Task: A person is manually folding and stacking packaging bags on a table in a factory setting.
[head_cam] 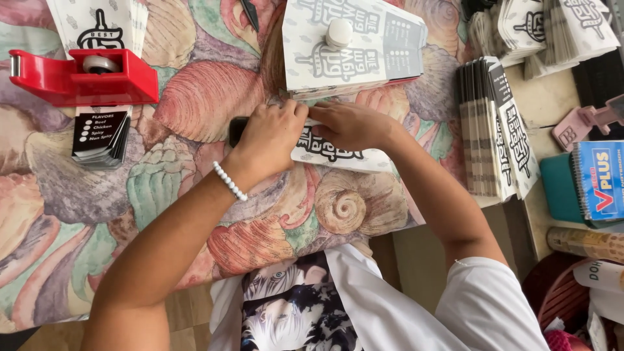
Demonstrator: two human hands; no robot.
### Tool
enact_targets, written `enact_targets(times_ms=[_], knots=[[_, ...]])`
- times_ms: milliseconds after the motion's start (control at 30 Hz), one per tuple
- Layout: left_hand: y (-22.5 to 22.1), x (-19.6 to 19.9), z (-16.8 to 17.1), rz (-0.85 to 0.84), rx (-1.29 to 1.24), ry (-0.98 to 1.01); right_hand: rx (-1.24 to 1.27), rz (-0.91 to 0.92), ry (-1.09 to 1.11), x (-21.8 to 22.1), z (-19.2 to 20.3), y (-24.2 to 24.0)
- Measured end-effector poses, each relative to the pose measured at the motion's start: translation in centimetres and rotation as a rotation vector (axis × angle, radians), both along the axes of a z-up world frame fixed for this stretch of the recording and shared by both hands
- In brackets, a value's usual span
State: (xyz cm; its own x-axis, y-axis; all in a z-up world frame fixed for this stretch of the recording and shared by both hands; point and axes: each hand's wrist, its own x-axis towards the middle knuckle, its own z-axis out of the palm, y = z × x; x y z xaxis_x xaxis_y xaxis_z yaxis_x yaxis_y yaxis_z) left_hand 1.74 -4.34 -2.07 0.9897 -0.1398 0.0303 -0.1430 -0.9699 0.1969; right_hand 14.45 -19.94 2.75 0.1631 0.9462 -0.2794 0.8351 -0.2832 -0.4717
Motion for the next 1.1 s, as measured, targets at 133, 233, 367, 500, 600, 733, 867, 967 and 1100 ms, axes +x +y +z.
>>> enact_targets(times_ms=[133, 233, 367, 500, 600, 733, 867, 967, 1100], knots=[[-0.6, -2.6, 5.5, 0.023, 0.248, -0.298, 0.18, -0.064, 0.013, -1.2, 0.2, -1.5], [-0.2, -5.2, 9.4, 0.054, 0.181, -0.264, 0.421, -0.182, -0.131, -2.9, 2.4, -1.6], [-0.6, -6.2, 7.9, 0.289, -0.474, -0.893, 0.914, -0.424, 0.166, -6.2, 2.6, 0.5], [-1.2, -4.6, 6.5, 0.268, -1.02, -0.948, 1.28, -0.449, 0.397, -8.7, -1.1, 4.3], [-0.2, -4.3, 5.5, 0.406, -0.968, -0.946, 1.123, -0.512, 0.406, -9.4, -2.5, 5.0], [0.2, -4.0, 5.0, 0.349, -0.897, -0.998, 1.098, -0.597, 0.632, -8.7, -4.3, 5.5], [0.3, -3.6, 4.5, 0.373, -0.866, -1.008, 1.156, -0.444, 0.847, -7.5, -6.2, 5.0], [0.4, -3.7, 4.3, 0.366, -0.875, -0.985, 1.148, -0.401, 0.801, -7.7, -5.6, 5.0], [1.2, -3.6, 3.5, 0.382, -0.883, -0.914, 1.069, -0.49, 0.397, -8.4, -3.6, 5.1]])
